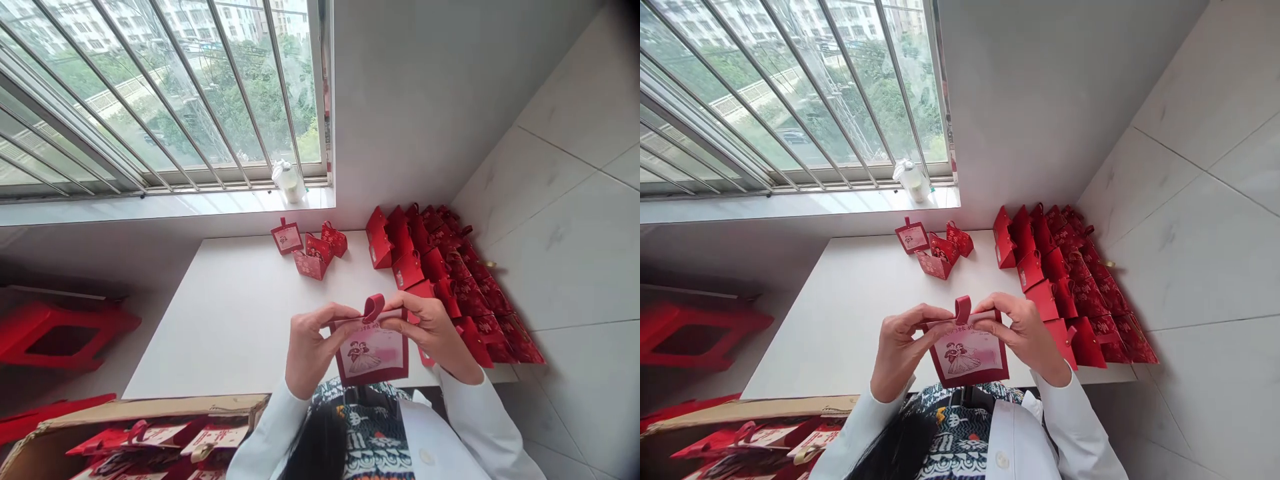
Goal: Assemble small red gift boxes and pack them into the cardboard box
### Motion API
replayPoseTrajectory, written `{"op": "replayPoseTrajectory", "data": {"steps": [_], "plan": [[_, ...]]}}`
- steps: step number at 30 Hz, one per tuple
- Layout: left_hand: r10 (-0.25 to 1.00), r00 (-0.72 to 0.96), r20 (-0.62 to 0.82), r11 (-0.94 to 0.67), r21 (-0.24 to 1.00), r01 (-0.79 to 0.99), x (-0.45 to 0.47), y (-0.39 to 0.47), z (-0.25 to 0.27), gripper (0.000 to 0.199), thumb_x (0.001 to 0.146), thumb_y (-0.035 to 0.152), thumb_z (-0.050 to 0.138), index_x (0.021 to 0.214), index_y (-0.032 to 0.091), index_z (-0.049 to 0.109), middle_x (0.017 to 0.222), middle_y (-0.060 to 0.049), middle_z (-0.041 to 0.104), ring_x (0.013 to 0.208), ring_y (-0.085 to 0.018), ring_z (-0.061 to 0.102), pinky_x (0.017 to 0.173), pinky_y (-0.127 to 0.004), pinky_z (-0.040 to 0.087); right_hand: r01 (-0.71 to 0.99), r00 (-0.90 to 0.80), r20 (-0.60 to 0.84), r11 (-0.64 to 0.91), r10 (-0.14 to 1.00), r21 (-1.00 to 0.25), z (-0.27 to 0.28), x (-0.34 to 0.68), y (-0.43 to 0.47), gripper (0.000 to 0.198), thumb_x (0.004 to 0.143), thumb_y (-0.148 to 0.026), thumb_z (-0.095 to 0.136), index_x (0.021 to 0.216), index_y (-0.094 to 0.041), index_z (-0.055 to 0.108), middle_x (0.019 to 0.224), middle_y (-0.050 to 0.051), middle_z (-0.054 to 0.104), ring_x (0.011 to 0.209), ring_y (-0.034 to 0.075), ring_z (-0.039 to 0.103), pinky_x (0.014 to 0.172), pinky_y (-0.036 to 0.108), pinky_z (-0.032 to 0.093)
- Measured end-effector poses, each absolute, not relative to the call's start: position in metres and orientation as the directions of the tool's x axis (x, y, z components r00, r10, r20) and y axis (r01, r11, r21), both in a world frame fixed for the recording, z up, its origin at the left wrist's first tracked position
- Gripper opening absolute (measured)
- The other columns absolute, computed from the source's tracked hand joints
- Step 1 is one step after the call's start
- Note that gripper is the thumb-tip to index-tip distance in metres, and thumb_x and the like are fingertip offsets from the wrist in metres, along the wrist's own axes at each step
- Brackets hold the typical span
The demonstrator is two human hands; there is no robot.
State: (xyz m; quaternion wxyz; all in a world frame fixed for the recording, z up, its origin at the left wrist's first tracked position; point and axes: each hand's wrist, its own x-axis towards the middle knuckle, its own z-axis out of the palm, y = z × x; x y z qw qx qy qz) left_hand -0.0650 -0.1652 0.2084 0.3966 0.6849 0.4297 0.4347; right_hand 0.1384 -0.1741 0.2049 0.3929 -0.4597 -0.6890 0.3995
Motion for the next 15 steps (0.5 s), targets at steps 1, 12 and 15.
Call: {"op": "replayPoseTrajectory", "data": {"steps": [1,12,15], "plan": [[0.907,0.238,0.348,-0.404,0.878,0.255,-0.064,-0.168,0.208,0.005,0.08,0.016,0.066,0.083,0.017,0.07,0.074,0.0,0.071,0.061,-0.009,0.064,0.058,-0.017,0.054,0.312,-0.243,0.223,0.294,0.944,-0.903,0.206,0.137,-0.176,0.012,0.087,-0.03,0.058,0.089,-0.02,0.064,0.081,0.002,0.065,0.071,0.014,0.059,0.063,0.025,0.046],[0.586,0.232,0.776,-0.805,0.59,0.063,-0.05,-0.184,0.197,0.032,0.07,-0.002,0.069,0.099,0.012,0.066,0.091,-0.008,0.069,0.089,-0.019,0.065,0.076,-0.032,0.057,0.12,-0.154,0.606,0.623,0.781,-0.773,0.202,0.139,-0.184,0.017,0.085,-0.02,0.06,0.096,-0.029,0.068,0.089,0.002,0.069,0.087,0.02,0.058,0.089,0.045,0.046],[0.693,0.184,0.697,-0.714,0.699,0.044,-0.045,-0.186,0.198,0.028,0.07,0.001,0.071,0.094,0.014,0.066,0.087,-0.005,0.069,0.084,-0.016,0.066,0.076,-0.031,0.056,0.077,-0.092,0.567,0.573,0.819,-0.816,0.199,0.137,-0.185,0.015,0.084,-0.02,0.062,0.093,-0.029,0.069,0.084,0.002,0.069,0.083,0.019,0.059,0.087,0.044,0.047]]}}
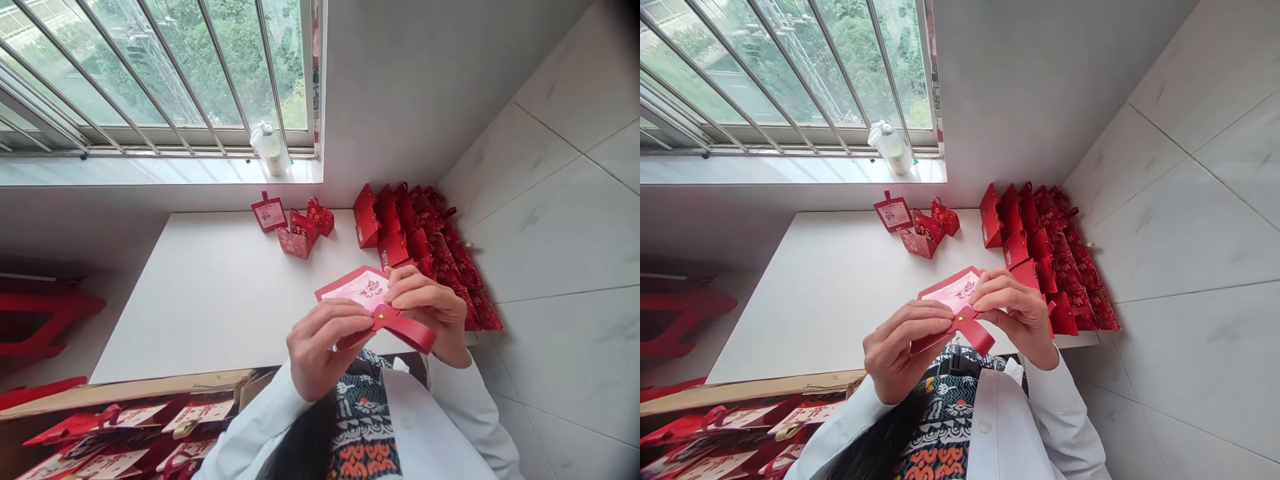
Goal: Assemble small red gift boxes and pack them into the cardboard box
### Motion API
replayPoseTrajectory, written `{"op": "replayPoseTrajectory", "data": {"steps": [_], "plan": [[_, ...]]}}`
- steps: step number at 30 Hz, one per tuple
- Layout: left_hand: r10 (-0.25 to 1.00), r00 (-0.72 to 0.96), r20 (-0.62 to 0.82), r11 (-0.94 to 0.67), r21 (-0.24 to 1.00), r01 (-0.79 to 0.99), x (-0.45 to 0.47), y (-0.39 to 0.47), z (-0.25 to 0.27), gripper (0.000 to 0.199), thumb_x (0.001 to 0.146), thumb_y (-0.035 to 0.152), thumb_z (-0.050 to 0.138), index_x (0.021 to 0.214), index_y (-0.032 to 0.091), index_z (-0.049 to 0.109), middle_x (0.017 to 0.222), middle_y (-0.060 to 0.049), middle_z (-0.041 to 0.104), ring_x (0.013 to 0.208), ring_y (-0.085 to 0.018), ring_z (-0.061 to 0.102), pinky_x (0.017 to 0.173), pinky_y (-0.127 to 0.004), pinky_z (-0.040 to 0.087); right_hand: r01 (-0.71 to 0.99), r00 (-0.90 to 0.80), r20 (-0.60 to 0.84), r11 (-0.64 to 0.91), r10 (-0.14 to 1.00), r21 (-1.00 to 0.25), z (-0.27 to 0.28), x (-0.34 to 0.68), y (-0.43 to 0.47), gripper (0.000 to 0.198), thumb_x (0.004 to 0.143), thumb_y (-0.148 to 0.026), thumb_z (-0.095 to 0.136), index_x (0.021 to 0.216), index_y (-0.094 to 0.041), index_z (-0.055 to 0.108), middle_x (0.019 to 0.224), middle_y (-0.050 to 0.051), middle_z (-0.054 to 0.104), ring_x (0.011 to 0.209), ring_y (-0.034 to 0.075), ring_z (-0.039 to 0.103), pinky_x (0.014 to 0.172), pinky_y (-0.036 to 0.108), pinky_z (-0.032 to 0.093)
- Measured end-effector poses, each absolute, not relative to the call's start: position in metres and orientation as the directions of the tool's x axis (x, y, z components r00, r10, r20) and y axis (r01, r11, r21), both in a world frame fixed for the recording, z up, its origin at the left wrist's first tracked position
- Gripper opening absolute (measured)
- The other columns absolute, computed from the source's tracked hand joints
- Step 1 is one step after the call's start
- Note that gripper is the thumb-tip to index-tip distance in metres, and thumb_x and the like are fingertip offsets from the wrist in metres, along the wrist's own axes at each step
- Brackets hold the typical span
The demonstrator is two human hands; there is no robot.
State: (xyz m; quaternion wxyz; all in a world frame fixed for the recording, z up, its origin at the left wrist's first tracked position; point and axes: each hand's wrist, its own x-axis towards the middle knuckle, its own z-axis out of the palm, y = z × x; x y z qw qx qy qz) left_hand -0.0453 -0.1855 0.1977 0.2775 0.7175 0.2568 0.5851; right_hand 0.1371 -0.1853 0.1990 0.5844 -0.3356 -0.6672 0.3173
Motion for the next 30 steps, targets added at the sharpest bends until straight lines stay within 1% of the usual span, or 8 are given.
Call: {"op": "replayPoseTrajectory", "data": {"steps": [2,6,9,12,14,17,23,30], "plan": [[0.759,0.192,0.622,-0.642,0.765,0.056,-0.044,-0.185,0.2,0.022,0.072,0.003,0.07,0.09,0.016,0.066,0.085,-0.003,0.069,0.083,-0.015,0.066,0.075,-0.028,0.056,0.058,-0.035,0.533,0.534,0.845,-0.843,0.197,0.135,-0.186,0.013,0.083,-0.019,0.063,0.09,-0.028,0.069,0.081,0.001,0.068,0.081,0.018,0.059,0.089,0.044,0.046],[0.895,0.17,0.412,-0.44,0.88,0.181,-0.043,-0.185,0.202,0.015,0.078,0.011,0.066,0.092,0.017,0.065,0.084,0.0,0.069,0.074,-0.01,0.065,0.064,-0.019,0.052,0.08,0.036,0.412,0.409,0.91,-0.909,0.194,0.13,-0.185,0.009,0.083,-0.021,0.063,0.088,-0.027,0.068,0.081,0.0,0.066,0.084,0.017,0.059,0.092,0.041,0.045],[0.929,0.171,0.327,-0.362,0.9,0.242,-0.042,-0.184,0.203,0.012,0.082,0.015,0.062,0.094,0.018,0.063,0.085,0.001,0.069,0.071,-0.008,0.064,0.064,-0.016,0.051,0.063,0.1,0.265,0.259,0.959,-0.964,0.192,0.126,-0.185,0.006,0.08,-0.026,0.067,0.086,-0.026,0.067,0.083,0.0,0.065,0.084,0.017,0.06,0.081,0.033,0.049],[0.942,0.176,0.285,-0.326,0.899,0.291,-0.041,-0.181,0.204,0.008,0.083,0.016,0.061,0.089,0.018,0.065,0.08,0.002,0.069,0.065,-0.007,0.062,0.06,-0.014,0.048,-0.071,0.141,0.079,0.09,0.987,-0.993,0.19,0.122,-0.185,0.011,0.076,-0.026,0.071,0.085,-0.024,0.065,0.083,-0.001,0.065,0.076,0.014,0.059,0.068,0.026,0.048],[0.955,0.166,0.244,-0.285,0.912,0.295,-0.04,-0.177,0.205,0.008,0.083,0.018,0.06,0.089,0.018,0.065,0.081,0.002,0.069,0.064,-0.007,0.062,0.059,-0.014,0.047,-0.168,0.133,-0.002,0.02,0.991,-0.986,0.188,0.12,-0.184,0.013,0.075,-0.026,0.072,0.085,-0.024,0.064,0.082,-0.001,0.065,0.071,0.013,0.058,0.064,0.024,0.047],[0.972,0.172,0.161,-0.202,0.944,0.262,-0.039,-0.173,0.201,0.012,0.082,0.025,0.062,0.09,0.018,0.067,0.081,0.001,0.07,0.064,-0.009,0.062,0.06,-0.016,0.047,-0.223,0.129,-0.063,-0.033,0.99,-0.974,0.183,0.118,-0.184,0.016,0.074,-0.025,0.073,0.086,-0.023,0.063,0.079,-0.002,0.065,0.069,0.011,0.058,0.063,0.022,0.046],[0.993,0.116,-0.01,-0.003,0.994,0.108,-0.038,-0.17,0.185,0.022,0.078,0.038,0.066,0.08,0.016,0.067,0.072,-0.001,0.068,0.06,-0.01,0.059,0.054,-0.017,0.045,-0.244,0.129,-0.132,-0.098,0.983,-0.965,0.177,0.113,-0.183,0.021,0.069,-0.027,0.077,0.082,-0.02,0.062,0.071,-0.002,0.064,0.063,0.009,0.055,0.057,0.019,0.044],[0.955,0.226,-0.194,0.227,0.964,-0.135,-0.04,-0.168,0.182,0.027,0.074,0.038,0.07,0.081,0.013,0.066,0.071,-0.002,0.068,0.061,-0.011,0.061,0.054,-0.018,0.047,-0.272,0.174,-0.186,-0.134,0.967,-0.953,0.171,0.108,-0.186,0.026,0.067,-0.03,0.078,0.082,-0.019,0.06,0.072,-0.002,0.063,0.064,0.011,0.055,0.056,0.02,0.045]]}}
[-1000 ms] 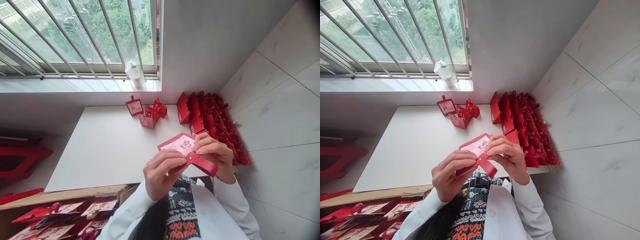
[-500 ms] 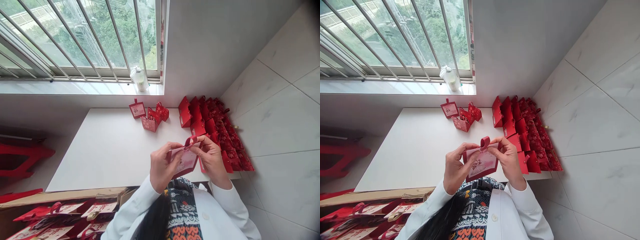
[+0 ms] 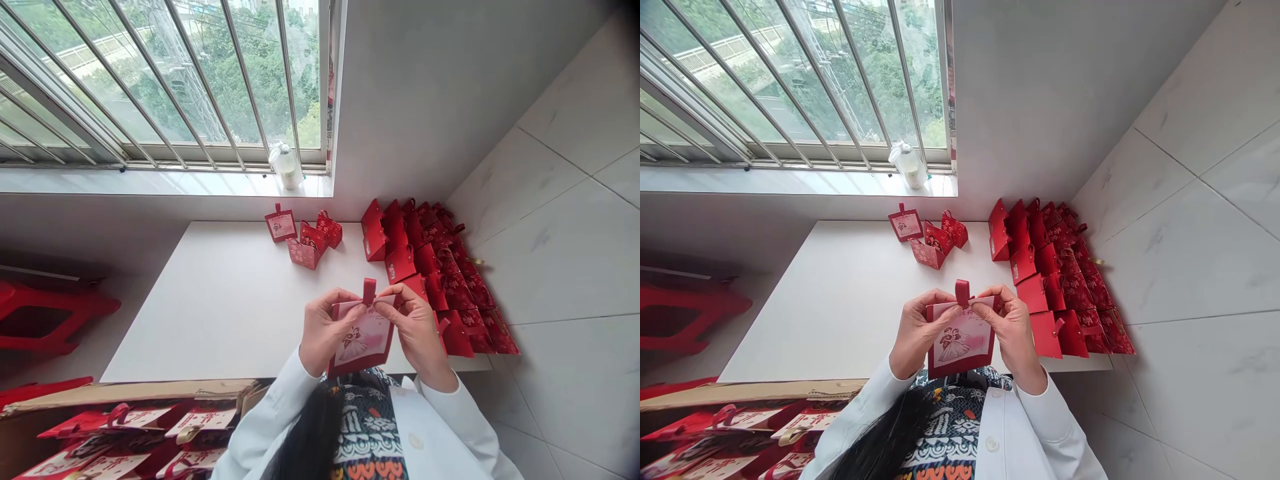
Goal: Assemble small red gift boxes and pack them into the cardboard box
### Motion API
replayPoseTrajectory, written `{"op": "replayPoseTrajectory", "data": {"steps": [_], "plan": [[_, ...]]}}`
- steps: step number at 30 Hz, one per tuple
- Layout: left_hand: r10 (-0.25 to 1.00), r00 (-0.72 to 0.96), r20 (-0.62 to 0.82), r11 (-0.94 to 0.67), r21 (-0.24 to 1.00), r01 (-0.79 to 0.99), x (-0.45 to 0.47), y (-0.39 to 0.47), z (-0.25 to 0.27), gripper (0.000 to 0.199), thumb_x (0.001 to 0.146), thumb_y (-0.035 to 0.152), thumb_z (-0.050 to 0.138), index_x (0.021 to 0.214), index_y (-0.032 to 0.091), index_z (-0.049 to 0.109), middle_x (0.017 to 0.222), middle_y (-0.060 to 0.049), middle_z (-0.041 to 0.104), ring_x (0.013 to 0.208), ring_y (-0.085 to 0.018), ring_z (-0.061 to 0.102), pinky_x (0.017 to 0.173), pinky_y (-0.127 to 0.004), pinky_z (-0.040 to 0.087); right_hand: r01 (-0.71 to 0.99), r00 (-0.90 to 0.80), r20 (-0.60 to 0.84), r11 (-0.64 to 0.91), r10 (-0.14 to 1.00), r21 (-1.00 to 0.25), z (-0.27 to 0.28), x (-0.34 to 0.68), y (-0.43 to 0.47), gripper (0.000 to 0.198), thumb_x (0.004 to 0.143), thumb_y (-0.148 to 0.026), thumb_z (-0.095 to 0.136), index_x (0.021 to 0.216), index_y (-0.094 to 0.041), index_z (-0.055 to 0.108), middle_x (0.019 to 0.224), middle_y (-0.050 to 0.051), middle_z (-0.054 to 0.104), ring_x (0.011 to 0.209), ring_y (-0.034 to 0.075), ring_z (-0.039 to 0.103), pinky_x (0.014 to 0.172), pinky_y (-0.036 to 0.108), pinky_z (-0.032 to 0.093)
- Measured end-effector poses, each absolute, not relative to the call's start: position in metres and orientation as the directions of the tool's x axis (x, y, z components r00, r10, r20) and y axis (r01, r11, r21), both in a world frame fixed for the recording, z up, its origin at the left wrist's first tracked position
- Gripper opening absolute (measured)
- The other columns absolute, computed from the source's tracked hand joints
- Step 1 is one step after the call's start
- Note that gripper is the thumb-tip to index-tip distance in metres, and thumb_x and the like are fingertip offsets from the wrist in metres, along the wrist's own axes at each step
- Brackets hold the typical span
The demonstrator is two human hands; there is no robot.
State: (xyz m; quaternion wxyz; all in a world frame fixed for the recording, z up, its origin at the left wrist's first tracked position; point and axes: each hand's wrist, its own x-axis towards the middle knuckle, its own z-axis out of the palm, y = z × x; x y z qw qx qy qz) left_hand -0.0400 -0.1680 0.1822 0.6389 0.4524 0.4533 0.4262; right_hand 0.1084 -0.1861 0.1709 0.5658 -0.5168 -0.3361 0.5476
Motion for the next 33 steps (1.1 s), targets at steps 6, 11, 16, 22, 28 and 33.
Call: {"op": "replayPoseTrajectory", "data": {"steps": [6,11,16,22,28,33], "plan": [[0.963,0.188,-0.191,0.209,0.974,-0.084,-0.04,-0.17,0.183,0.029,0.073,0.039,0.071,0.081,0.011,0.068,0.07,-0.005,0.069,0.06,-0.014,0.063,0.051,-0.019,0.049,-0.216,0.115,-0.119,-0.092,0.986,-0.972,0.164,0.113,-0.189,0.025,0.071,-0.033,0.074,0.087,-0.02,0.059,0.074,-0.001,0.062,0.063,0.011,0.054,0.056,0.021,0.044],[0.97,0.222,-0.099,0.108,0.994,-0.03,-0.042,-0.171,0.187,0.026,0.076,0.036,0.069,0.086,0.012,0.069,0.079,-0.006,0.072,0.068,-0.016,0.067,0.057,-0.021,0.055,-0.107,0.088,-0.059,-0.05,0.994,-0.993,0.165,0.115,-0.192,0.027,0.071,-0.031,0.075,0.091,-0.022,0.06,0.084,0.0,0.063,0.071,0.014,0.058,0.061,0.023,0.046],[0.949,0.252,0.189,-0.218,0.972,0.092,-0.052,-0.176,0.191,0.011,0.078,0.024,0.068,0.082,0.014,0.07,0.077,-0.005,0.071,0.07,-0.014,0.067,0.06,-0.021,0.057,0.019,0.053,0.084,0.083,0.995,-0.996,0.172,0.115,-0.197,0.026,0.077,-0.027,0.071,0.101,-0.025,0.063,0.083,-0.001,0.063,0.073,0.013,0.059,0.064,0.024,0.047],[0.775,0.345,0.529,-0.605,0.778,0.166,-0.063,-0.185,0.189,0.011,0.078,0.009,0.065,0.087,0.016,0.067,0.081,-0.005,0.071,0.075,-0.013,0.068,0.067,-0.02,0.057,0.118,-0.032,0.402,0.403,0.915,-0.908,0.172,0.117,-0.205,0.008,0.08,-0.019,0.066,0.085,-0.026,0.067,0.079,0.001,0.064,0.08,0.018,0.058,0.079,0.036,0.048],[0.748,0.417,0.516,-0.62,0.767,0.163,-0.067,-0.19,0.194,0.013,0.077,0.01,0.066,0.088,0.016,0.065,0.081,-0.005,0.071,0.077,-0.014,0.068,0.07,-0.022,0.056,0.142,-0.058,0.482,0.485,0.874,-0.863,0.175,0.116,-0.214,0.015,0.081,-0.015,0.062,0.089,-0.027,0.068,0.078,0.002,0.065,0.081,0.02,0.057,0.084,0.043,0.048],[0.716,0.456,0.529,-0.653,0.738,0.168,-0.07,-0.193,0.199,0.018,0.077,0.013,0.066,0.095,0.017,0.064,0.082,-0.004,0.07,0.078,-0.014,0.067,0.071,-0.021,0.055,0.156,-0.102,0.505,0.515,0.857,-0.843,0.181,0.118,-0.219,0.014,0.084,-0.018,0.06,0.088,-0.028,0.069,0.076,0.002,0.066,0.079,0.02,0.058,0.089,0.048,0.047]]}}
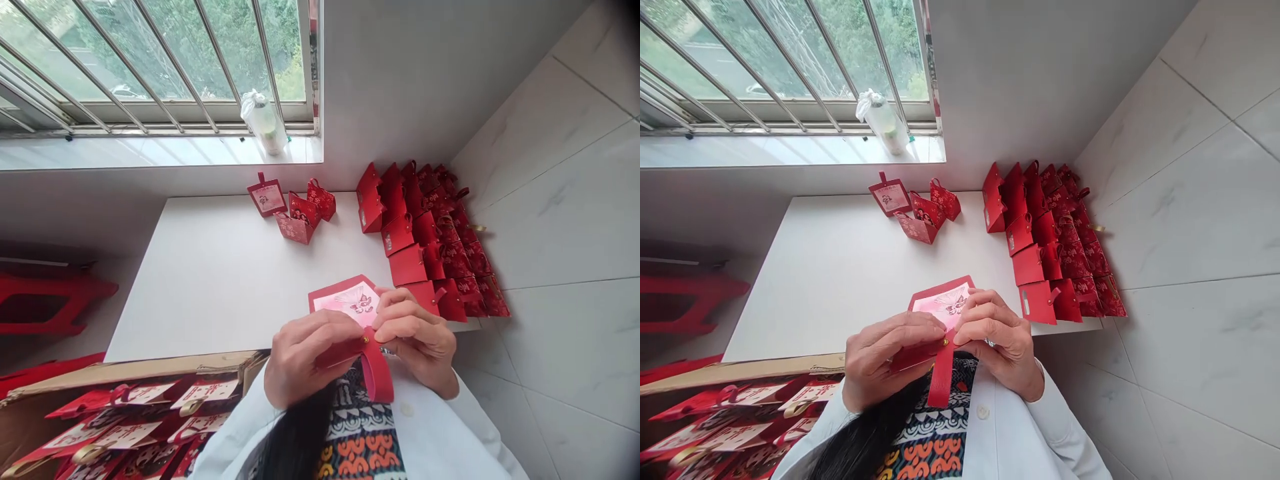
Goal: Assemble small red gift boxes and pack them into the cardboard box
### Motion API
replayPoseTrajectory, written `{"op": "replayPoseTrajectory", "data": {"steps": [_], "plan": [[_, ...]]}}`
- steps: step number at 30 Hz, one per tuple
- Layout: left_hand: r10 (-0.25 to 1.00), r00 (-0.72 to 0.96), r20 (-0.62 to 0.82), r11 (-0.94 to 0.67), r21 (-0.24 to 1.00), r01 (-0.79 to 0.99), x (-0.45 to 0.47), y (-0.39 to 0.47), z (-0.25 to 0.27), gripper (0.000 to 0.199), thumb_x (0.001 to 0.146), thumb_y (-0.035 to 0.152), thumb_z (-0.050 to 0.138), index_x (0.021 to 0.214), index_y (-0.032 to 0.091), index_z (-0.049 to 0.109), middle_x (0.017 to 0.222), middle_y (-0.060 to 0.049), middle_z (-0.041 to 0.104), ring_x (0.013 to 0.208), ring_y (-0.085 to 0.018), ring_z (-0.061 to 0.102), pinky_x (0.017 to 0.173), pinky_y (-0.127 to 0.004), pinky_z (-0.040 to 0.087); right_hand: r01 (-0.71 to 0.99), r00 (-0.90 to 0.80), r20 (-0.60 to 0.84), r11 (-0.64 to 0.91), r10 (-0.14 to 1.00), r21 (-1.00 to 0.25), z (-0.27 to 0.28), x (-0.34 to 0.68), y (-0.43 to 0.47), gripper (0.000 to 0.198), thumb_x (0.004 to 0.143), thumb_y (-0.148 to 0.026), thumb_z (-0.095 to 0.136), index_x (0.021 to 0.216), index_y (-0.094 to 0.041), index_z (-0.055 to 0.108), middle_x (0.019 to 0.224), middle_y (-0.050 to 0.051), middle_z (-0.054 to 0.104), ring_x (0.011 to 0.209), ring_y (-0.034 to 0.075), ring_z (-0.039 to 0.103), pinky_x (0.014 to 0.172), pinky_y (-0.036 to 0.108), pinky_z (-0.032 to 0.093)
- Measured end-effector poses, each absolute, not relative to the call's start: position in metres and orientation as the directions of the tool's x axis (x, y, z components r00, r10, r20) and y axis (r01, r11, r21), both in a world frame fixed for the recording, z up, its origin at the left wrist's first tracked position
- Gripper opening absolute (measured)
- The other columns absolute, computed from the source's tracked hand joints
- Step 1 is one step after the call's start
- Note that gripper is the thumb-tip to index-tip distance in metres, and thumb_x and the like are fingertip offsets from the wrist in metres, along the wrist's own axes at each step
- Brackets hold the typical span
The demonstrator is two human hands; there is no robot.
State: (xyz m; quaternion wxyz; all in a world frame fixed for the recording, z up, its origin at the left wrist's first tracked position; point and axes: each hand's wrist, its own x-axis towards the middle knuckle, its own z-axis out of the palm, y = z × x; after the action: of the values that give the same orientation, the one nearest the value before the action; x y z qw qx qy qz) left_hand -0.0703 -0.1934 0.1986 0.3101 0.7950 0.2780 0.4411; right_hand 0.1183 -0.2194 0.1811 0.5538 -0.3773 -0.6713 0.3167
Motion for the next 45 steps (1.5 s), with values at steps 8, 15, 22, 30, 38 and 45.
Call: {"op": "replayPoseTrajectory", "data": {"steps": [8,15,22,30,38,45], "plan": [[0.67,0.581,0.462,-0.668,0.717,0.2,-0.072,-0.191,0.202,0.018,0.079,0.006,0.058,0.093,0.015,0.064,0.084,-0.005,0.069,0.08,-0.013,0.065,0.072,-0.022,0.055,0.156,-0.171,0.47,0.495,0.866,-0.855,0.182,0.119,-0.218,0.012,0.084,-0.017,0.059,0.088,-0.025,0.067,0.074,0.002,0.064,0.078,0.019,0.056,0.086,0.045,0.048],[0.823,0.522,0.222,-0.443,0.827,0.347,-0.07,-0.193,0.2,0.015,0.081,0.014,0.06,0.092,0.019,0.068,0.086,-0.003,0.071,0.075,-0.012,0.067,0.069,-0.018,0.055,0.236,-0.126,0.354,0.375,0.927,-0.897,0.173,0.12,-0.217,0.01,0.083,-0.016,0.061,0.084,-0.025,0.066,0.075,0.001,0.064,0.08,0.019,0.058,0.083,0.04,0.049],[0.846,0.494,0.201,-0.382,0.875,0.297,-0.069,-0.195,0.197,0.013,0.083,0.017,0.061,0.091,0.018,0.07,0.086,-0.003,0.071,0.075,-0.01,0.066,0.065,-0.017,0.053,0.223,-0.108,0.342,0.358,0.934,-0.907,0.17,0.12,-0.219,0.007,0.082,-0.019,0.064,0.084,-0.025,0.066,0.075,0.001,0.065,0.08,0.019,0.059,0.079,0.038,0.05],[0.922,0.379,0.074,-0.232,0.89,0.392,-0.06,-0.195,0.193,0.013,0.084,0.021,0.06,0.087,0.019,0.073,0.072,-0.003,0.068,0.061,-0.011,0.061,0.056,-0.019,0.052,0.242,-0.072,0.159,0.172,0.985,-0.955,0.171,0.116,-0.218,0.006,0.083,-0.021,0.063,0.087,-0.025,0.065,0.082,0.001,0.065,0.083,0.017,0.059,0.07,0.029,0.049],[0.921,0.375,0.101,-0.291,0.82,0.494,-0.057,-0.193,0.198,0.014,0.084,0.024,0.06,0.082,0.018,0.071,0.069,-0.003,0.064,0.057,-0.01,0.059,0.052,-0.017,0.049,0.244,-0.109,0.134,0.157,0.985,-0.957,0.169,0.115,-0.215,0.008,0.085,-0.021,0.06,0.088,-0.023,0.067,0.082,0.002,0.064,0.08,0.017,0.059,0.064,0.027,0.049],[0.922,0.386,0.038,-0.215,0.878,0.427,-0.061,-0.194,0.193,0.011,0.082,0.026,0.064,0.085,0.019,0.071,0.077,-0.003,0.067,0.065,-0.011,0.062,0.06,-0.019,0.052,0.278,-0.107,0.142,0.166,0.984,-0.946,0.168,0.116,-0.215,0.009,0.086,-0.02,0.058,0.089,-0.023,0.067,0.084,0.003,0.065,0.085,0.017,0.058,0.066,0.026,0.049]]}}
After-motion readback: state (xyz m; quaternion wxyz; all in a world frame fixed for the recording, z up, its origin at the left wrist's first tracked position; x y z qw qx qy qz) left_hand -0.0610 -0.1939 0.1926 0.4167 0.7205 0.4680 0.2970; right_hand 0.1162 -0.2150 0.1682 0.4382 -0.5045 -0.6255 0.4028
